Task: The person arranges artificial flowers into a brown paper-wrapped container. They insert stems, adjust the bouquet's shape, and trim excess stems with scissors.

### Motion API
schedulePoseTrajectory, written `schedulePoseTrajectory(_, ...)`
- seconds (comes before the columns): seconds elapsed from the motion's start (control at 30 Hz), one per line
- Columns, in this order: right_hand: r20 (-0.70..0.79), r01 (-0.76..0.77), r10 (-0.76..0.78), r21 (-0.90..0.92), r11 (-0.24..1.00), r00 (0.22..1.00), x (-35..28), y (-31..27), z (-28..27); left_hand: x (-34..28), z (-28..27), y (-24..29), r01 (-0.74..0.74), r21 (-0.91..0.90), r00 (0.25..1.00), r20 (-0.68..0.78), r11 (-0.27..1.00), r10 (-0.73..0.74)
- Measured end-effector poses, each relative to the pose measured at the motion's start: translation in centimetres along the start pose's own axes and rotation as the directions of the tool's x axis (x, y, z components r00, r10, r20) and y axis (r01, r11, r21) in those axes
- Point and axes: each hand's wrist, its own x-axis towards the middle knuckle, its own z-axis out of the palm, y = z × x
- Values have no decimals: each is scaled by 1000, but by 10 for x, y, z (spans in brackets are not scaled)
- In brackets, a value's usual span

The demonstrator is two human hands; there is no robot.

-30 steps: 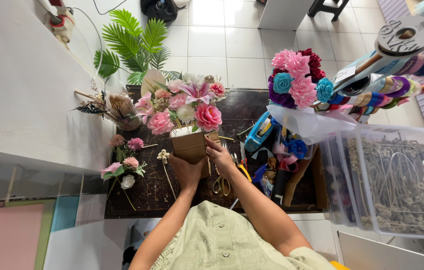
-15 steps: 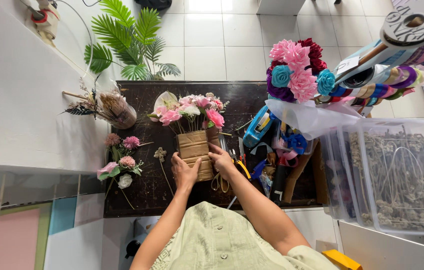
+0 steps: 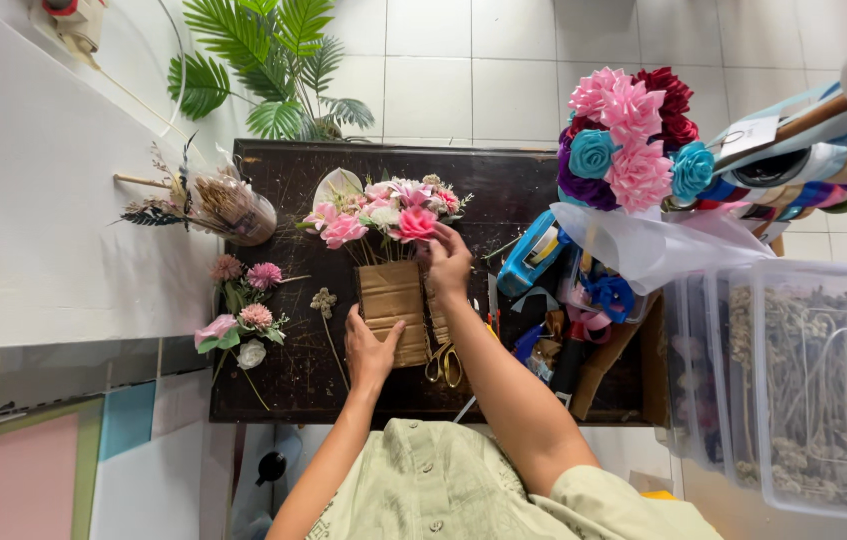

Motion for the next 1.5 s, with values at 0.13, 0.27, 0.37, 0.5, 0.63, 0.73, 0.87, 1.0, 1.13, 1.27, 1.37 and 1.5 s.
schedulePoseTrajectory(0.13,60,88,-78,-189,978,995,-2,-6,8,6,1,-7,-4,-16,1000,-17,1000,4)
schedulePoseTrajectory(0.27,-12,143,-165,-435,889,986,15,0,-10,14,7,-20,-115,-55,991,-81,992,111)
schedulePoseTrajectory(0.37,-14,130,-154,-460,878,988,18,10,-24,10,6,-22,-133,-87,988,-94,987,125)
schedulePoseTrajectory(0.5,-31,70,-86,-354,933,996,15,12,-34,11,-1,-12,-154,-142,982,-136,978,135)
schedulePoseTrajectory(0.63,-30,47,-60,-325,945,998,8,21,-45,11,0,-15,-124,-164,985,-142,979,101)
schedulePoseTrajectory(0.73,-14,2,-5,-224,975,1000,-10,5,-46,13,-2,-22,-86,-185,985,-165,979,55)
schedulePoseTrajectory(0.87,-1,34,-36,-276,960,999,-33,-2,-63,17,-8,-55,34,-173,957,-278,984,-82)
schedulePoseTrajectory(1.0,51,101,-88,-417,903,995,-49,20,-99,23,5,-150,180,25,872,-466,983,-148)
schedulePoseTrajectory(1.13,61,99,-80,-454,885,995,-77,25,-118,-3,15,-183,262,105,897,-394,959,-202)
schedulePoseTrajectory(1.27,37,118,-114,-461,879,993,-87,12,-136,-10,23,-196,243,189,923,-348,951,-167)
schedulePoseTrajectory(1.37,-22,129,-158,-476,870,987,-81,22,-166,-17,13,-187,259,171,928,-316,951,-196)
schedulePoseTrajectory(1.5,-120,45,-144,-596,802,982,-87,15,-202,-21,5,-171,235,62,933,-295,970,-207)
